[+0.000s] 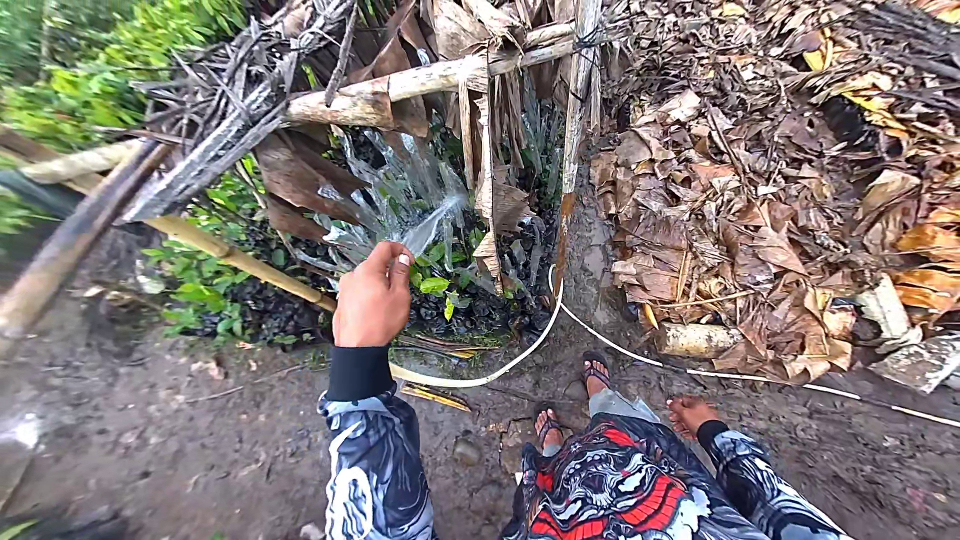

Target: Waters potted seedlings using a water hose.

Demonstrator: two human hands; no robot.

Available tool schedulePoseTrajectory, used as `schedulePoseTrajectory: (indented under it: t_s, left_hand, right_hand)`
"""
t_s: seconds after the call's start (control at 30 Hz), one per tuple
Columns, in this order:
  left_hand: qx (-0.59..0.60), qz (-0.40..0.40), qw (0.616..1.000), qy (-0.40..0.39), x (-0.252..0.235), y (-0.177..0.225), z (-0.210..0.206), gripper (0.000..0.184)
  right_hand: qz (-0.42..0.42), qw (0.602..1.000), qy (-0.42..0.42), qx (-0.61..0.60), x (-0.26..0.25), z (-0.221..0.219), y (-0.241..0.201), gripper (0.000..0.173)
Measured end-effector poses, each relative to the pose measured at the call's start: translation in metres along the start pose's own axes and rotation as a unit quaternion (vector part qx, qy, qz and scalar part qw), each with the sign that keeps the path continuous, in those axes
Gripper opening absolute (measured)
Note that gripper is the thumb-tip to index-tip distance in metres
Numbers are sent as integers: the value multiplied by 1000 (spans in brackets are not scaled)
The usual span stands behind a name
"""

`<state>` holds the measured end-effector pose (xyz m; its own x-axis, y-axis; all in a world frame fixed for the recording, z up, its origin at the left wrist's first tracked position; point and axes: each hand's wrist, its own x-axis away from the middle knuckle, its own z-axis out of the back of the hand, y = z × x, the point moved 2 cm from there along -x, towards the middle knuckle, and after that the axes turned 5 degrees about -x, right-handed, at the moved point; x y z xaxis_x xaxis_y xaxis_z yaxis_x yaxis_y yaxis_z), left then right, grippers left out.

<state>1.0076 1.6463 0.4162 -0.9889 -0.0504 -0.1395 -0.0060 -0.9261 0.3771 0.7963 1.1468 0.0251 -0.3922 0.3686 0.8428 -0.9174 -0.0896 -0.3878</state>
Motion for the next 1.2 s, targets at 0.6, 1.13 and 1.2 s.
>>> schedulePoseTrajectory:
  t_s: [0.6,1.13,1.2]
  left_hand:
    - [97,28,995,-25,-23,-4,4,30]
    - [19,68,991,-111,-23,26,-52,32]
    - [15,52,990,-133,-16,39,-61,32]
  right_hand:
    - [-41,999,-3,-32,-27,35,13,41]
    - [-55,994,-33,-83,-108,96,-24,41]
    - [-57,995,-37,-76,-114,100,-26,40]
